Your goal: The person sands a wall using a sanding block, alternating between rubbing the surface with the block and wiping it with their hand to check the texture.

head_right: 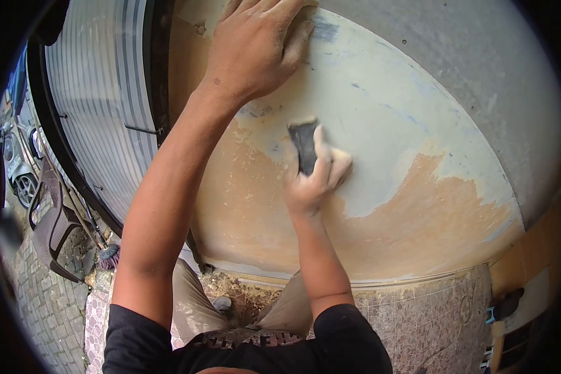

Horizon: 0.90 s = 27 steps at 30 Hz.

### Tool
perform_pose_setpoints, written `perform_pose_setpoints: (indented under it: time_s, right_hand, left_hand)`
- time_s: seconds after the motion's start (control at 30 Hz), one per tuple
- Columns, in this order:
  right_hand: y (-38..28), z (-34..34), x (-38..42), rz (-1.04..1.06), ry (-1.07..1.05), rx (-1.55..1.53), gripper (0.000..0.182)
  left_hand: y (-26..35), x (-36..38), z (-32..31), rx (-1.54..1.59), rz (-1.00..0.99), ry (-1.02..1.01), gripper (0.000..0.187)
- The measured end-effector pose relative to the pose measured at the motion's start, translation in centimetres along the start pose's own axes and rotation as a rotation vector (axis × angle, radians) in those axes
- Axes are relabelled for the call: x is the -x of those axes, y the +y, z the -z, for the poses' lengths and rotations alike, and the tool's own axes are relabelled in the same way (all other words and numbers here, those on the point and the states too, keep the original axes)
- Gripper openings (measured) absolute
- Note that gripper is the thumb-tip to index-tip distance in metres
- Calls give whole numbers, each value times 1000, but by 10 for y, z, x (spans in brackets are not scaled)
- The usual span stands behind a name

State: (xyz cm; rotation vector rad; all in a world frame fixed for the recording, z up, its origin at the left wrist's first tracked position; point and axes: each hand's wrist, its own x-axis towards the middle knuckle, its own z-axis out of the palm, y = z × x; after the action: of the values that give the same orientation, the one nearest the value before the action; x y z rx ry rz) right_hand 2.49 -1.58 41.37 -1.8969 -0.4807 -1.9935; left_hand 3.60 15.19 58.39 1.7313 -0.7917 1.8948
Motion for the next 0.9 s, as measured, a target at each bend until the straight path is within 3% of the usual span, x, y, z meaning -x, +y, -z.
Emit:
perform_pose_setpoints:
  time_s: [0.07, 0.17, 0.33, 0.4, 0.6, 0.7, 0.8, 0.87, 0.9]
  right_hand:
    - [6, 5, 88, -10, 9, -74, 48]
    - [7, 17, 108, -1, -82, -15, 54]
    - [-5, -10, -52, -213, 86, -116, 55]
    - [-9, -15, -53, -121, 113, 17, 55]
    - [1, 18, 150, 35, -100, -26, 53]
    - [9, 13, 89, -48, -7, -32, 54]
    - [16, 11, -16, -411, 150, -95, 55]
    - [22, 12, -19, -405, 150, -100, 55]
    - [22, 10, 1, -277, 147, -25, 55]
  left_hand:
    - [0, -1, 0, 4, 11, -43, 21]
    - [-2, -1, -1, 6, 10, -5, 21]
    - [2, 2, -5, -2, -7, 20, 23]
    - [2, 1, -2, -12, -4, -20, 28]
    - [-1, 1, 0, 15, 23, -95, 34]
    - [-1, 1, 0, 16, 17, -87, 34]
    - [0, 1, 0, 14, 17, -84, 33]
    - [-1, 4, -1, 7, 28, -81, 33]
    - [-2, 5, -2, -2, 15, -75, 33]
